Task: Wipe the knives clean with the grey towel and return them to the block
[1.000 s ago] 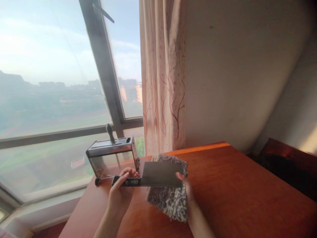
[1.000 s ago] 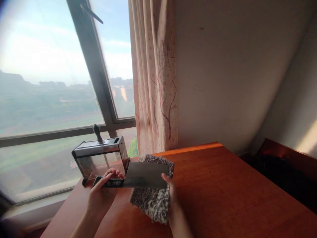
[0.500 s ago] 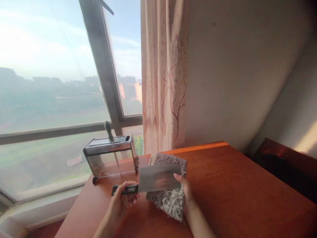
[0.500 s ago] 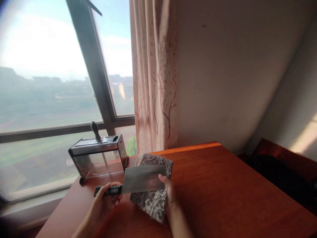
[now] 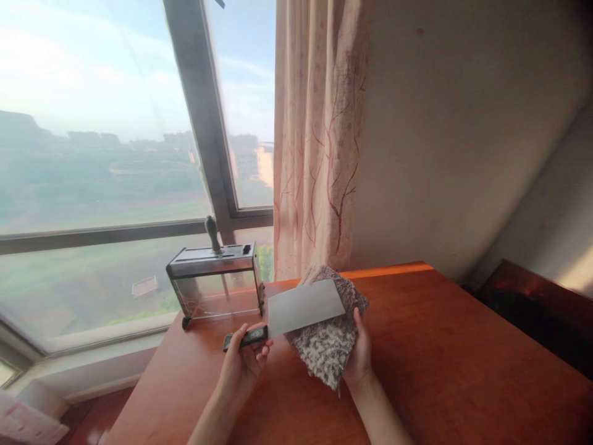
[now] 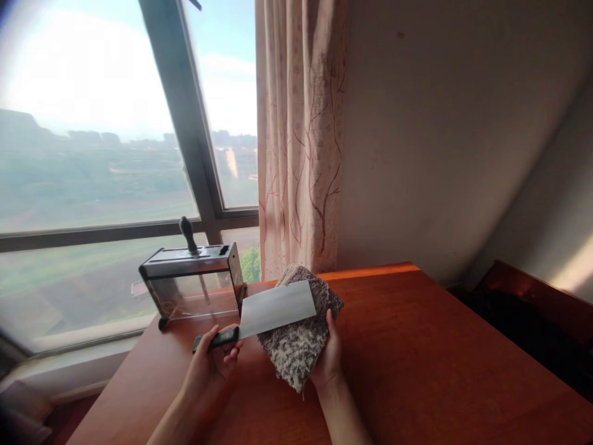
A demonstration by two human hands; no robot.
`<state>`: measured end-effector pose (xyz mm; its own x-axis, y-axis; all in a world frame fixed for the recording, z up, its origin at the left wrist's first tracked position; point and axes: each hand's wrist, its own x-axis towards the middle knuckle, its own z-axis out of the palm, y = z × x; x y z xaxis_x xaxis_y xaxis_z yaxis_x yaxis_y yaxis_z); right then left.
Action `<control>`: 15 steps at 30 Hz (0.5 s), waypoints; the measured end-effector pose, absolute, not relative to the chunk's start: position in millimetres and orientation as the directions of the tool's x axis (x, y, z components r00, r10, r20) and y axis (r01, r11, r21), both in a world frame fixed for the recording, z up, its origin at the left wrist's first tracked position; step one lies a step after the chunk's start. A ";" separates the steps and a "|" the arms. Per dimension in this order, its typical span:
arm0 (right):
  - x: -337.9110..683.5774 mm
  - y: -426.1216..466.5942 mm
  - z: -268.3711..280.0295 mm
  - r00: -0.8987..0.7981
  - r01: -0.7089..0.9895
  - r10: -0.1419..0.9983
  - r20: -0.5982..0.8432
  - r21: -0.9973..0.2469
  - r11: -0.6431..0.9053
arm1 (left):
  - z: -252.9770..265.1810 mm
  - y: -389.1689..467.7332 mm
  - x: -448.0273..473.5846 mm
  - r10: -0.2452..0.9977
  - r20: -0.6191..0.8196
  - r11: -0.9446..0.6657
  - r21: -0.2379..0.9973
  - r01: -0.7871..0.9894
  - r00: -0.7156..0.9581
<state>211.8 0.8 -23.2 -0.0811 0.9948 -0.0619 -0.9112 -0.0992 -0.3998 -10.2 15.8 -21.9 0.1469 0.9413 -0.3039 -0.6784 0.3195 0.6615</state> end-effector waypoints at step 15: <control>206.7 0.9 -48.8 -0.074 -0.868 0.996 -0.046 -0.489 -0.087 | -23.7 2.6 8.7 0.960 -0.201 0.278 0.764 -0.582 0.194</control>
